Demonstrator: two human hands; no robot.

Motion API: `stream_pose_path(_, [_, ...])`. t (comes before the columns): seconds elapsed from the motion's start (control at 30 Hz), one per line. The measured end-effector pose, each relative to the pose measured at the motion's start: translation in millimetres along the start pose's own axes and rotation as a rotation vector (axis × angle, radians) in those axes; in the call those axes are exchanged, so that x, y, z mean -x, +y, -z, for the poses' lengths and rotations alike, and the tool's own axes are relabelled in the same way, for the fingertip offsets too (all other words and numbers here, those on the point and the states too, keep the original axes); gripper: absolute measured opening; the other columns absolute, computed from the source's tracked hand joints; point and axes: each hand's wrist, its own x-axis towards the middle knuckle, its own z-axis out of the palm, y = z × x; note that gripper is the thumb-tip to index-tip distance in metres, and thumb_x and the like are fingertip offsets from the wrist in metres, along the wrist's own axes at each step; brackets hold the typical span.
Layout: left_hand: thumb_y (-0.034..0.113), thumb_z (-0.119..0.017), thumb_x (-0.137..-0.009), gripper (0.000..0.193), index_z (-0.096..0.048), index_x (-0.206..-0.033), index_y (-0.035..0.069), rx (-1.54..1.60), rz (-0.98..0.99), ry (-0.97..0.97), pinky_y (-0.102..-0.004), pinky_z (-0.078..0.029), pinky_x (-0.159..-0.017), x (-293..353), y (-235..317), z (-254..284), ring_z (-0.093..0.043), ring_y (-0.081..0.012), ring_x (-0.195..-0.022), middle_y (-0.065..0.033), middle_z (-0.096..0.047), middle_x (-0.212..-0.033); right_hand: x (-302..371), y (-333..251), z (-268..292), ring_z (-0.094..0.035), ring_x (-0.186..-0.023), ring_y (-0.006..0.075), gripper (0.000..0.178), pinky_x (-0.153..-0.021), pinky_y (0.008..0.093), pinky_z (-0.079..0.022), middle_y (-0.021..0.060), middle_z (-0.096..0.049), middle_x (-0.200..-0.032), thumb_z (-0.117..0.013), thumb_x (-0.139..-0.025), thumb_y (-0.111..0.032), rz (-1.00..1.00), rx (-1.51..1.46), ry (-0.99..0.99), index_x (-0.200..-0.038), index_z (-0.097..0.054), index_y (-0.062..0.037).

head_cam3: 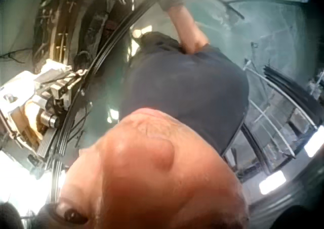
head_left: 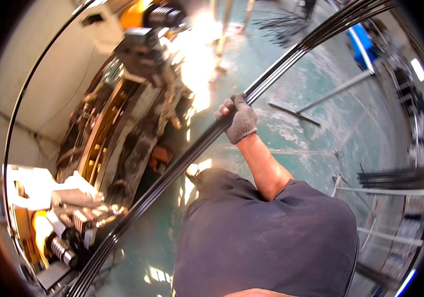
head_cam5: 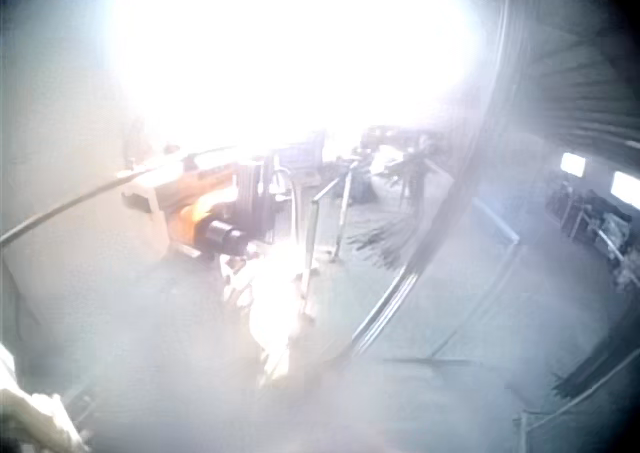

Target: The person repeatedly picks up bundles of long metal rods, places them into a bending machine, and operates the machine to bend them. The person then removes the bent rods and stacks them on a nearby rack.

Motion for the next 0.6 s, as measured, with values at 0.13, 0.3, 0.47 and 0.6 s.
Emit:
stream_pose_path(0.13, [0.039, -0.051, -0.109, 0.042, -0.062, -0.138, 0.011, 0.079, 0.052, -0.186, -0.037, -0.054, -0.097, 57, -60, -83, -0.071, -0.0263, -0.103, -0.0104, -0.075, -0.115, 27, -96, 80, -0.051, -0.061, 0.0166, 0.027, -0.056, 0.0369, -0.044, 0.0002, -0.048, -0.075, -0.058, -0.112, -0.033, 0.237, -0.03, 0.093, -0.093, -0.053, -0.0141])
stream_pose_path(0.3, [0.033, -0.057, -0.106, 0.035, -0.063, -0.131, 0.009, 0.147, 0.086, -0.446, -0.0381, -0.053, -0.098, 156, -87, -189, -0.069, -0.0254, -0.102, -0.0104, -0.074, -0.113, 66, -230, 164, -0.047, -0.054, 0.0159, 0.034, -0.051, 0.0347, -0.04, -0.001, -0.041, -0.062, -0.058, -0.112, -0.039, 0.506, -0.062, 0.183, -0.09, -0.051, -0.0137])
stream_pose_path(0.47, [0.027, -0.062, -0.104, 0.028, -0.065, -0.125, 0.008, 0.145, 0.078, -0.69, -0.0393, -0.052, -0.099, 279, -102, -270, -0.067, -0.0245, -0.102, -0.0105, -0.072, -0.11, 107, -358, 253, -0.045, -0.053, 0.0145, 0.035, -0.05, 0.034, -0.037, -0.0014, -0.045, -0.065, -0.056, -0.113, -0.038, 0.643, -0.038, 0.345, -0.088, -0.05, -0.0139])
stream_pose_path(0.6, [0.022, -0.067, -0.102, 0.023, -0.066, -0.119, 0.007, 0.104, -0.183, -0.966, -0.0402, -0.051, -0.099, 376, -132, -328, -0.065, -0.0238, -0.101, -0.0105, -0.071, -0.108, 137, -473, 332, -0.044, -0.05, 0.0135, 0.037, -0.048, 0.033, -0.037, -0.0023, -0.045, -0.063, -0.059, -0.112, -0.038, 0.728, -0.096, 0.507, -0.086, -0.051, -0.0139])
